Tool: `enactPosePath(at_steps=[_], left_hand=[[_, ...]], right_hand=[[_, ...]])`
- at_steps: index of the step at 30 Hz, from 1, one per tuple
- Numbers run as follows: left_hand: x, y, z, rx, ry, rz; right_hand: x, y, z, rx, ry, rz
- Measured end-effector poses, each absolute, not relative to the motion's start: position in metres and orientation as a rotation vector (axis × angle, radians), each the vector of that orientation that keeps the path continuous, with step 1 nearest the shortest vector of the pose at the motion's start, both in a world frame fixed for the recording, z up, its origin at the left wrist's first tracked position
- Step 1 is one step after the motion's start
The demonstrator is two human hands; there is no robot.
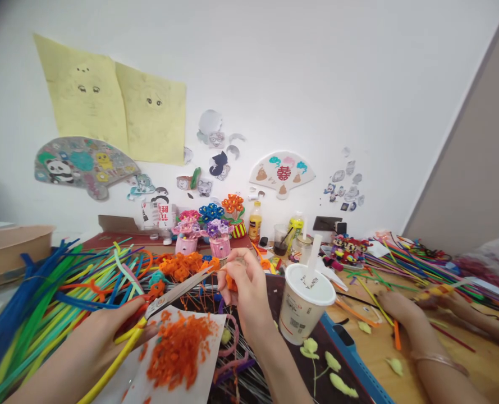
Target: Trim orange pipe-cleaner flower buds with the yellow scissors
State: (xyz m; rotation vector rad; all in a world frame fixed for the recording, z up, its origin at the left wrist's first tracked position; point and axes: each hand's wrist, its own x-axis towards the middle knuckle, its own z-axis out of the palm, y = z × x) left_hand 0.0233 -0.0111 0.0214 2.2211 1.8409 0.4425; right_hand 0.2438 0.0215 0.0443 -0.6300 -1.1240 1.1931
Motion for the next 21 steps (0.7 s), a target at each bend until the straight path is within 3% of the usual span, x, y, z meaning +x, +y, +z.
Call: enactPosePath(at_steps=[21], left_hand=[[0.0230, -0.0143, 0.0256, 2.220, 1.996, 0.244]], right_hand=[[0.2446, 0.0225, 0.0435, -0.582, -1.158, 1.202]])
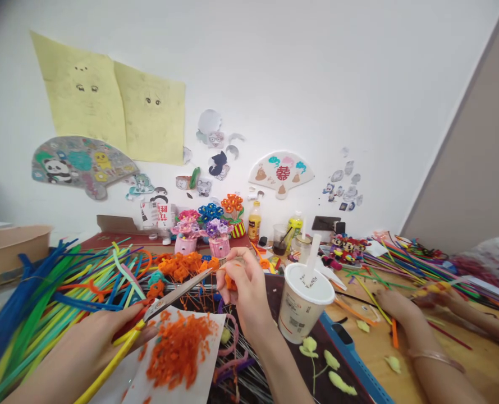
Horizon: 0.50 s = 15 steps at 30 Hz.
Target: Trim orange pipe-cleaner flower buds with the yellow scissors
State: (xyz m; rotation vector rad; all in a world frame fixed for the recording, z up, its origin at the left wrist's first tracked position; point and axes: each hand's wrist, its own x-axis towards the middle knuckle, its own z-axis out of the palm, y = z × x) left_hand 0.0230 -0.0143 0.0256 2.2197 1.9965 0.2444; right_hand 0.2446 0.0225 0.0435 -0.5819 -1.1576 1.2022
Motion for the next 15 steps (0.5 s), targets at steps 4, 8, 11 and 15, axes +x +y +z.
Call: enactPosePath(at_steps=[4, 8, 11, 15], left_hand=[[0.0235, -0.0134, 0.0274, 2.229, 1.978, 0.290], [0.0230, -0.0133, 0.0299, 2.212, 1.896, 0.444], [0.0226, -0.0132, 0.0317, 2.138, 1.911, 0.463], [0.0216, -0.0122, 0.0276, 2.122, 1.963, 0.544]], right_hand=[[0.2443, 0.0231, 0.0432, -0.600, -1.172, 1.171], [0.2450, 0.0264, 0.0399, -0.679, -1.230, 1.067], [0.2455, 0.0292, 0.0367, -0.695, -1.261, 1.037], [0.2457, 0.0307, 0.0354, -0.700, -1.274, 1.028]])
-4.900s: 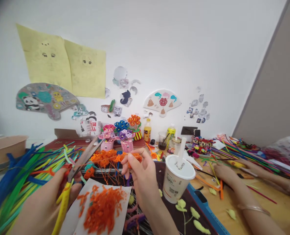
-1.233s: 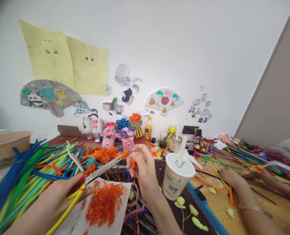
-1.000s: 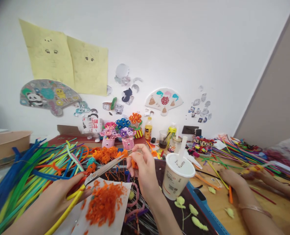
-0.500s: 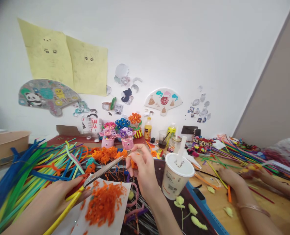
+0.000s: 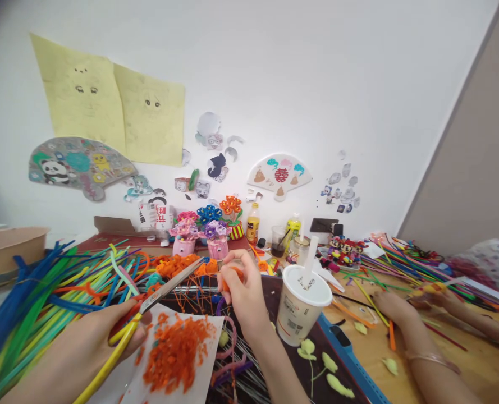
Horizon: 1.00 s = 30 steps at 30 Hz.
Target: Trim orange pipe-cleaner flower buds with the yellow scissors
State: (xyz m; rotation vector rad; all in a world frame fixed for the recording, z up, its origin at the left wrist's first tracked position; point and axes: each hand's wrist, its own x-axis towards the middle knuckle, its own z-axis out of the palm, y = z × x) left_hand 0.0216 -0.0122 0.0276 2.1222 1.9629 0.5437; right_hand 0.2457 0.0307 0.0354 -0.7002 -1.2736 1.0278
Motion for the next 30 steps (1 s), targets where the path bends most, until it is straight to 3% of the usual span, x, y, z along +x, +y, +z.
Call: enactPosePath(at_steps=[4, 17, 30], left_hand=[[0.022, -0.012, 0.019, 2.148, 1.948, 0.699], [0.027, -0.014, 0.023, 2.189, 1.968, 0.367], [0.025, -0.012, 0.013, 2.220, 1.897, 0.458]], right_hand=[[0.245, 0.029, 0.037, -0.704, -1.266, 1.045], [0.243, 0.025, 0.039, -0.633, -1.218, 1.109], [0.243, 0.024, 0.043, -0.656, -1.164, 1.168]])
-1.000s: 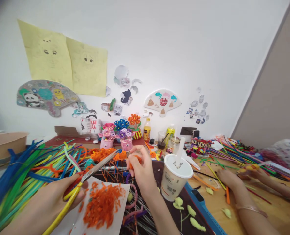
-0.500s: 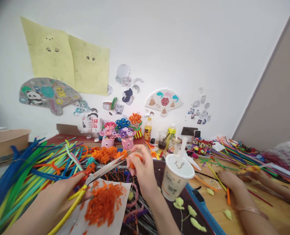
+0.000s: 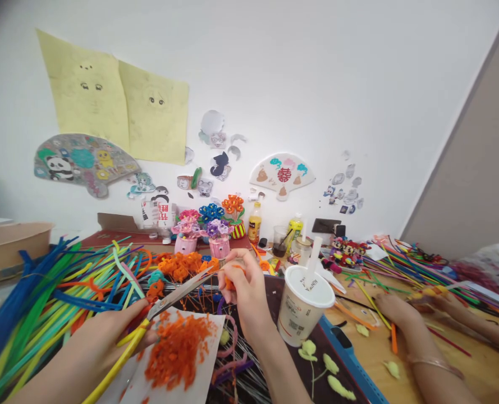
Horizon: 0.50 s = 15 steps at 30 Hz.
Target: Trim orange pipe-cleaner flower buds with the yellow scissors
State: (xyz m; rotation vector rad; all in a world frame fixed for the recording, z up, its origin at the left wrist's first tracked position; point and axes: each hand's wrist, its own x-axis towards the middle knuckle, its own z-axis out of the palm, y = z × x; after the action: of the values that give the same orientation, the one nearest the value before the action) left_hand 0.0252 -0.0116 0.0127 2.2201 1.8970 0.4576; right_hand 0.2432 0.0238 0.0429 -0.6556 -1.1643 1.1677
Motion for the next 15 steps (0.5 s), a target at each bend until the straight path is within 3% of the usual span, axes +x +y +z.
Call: enactPosePath(at_steps=[15], left_hand=[[0.026, -0.015, 0.017, 2.209, 1.908, 0.382]], right_hand=[[0.244, 0.024, 0.042, -0.651, -1.140, 1.178]])
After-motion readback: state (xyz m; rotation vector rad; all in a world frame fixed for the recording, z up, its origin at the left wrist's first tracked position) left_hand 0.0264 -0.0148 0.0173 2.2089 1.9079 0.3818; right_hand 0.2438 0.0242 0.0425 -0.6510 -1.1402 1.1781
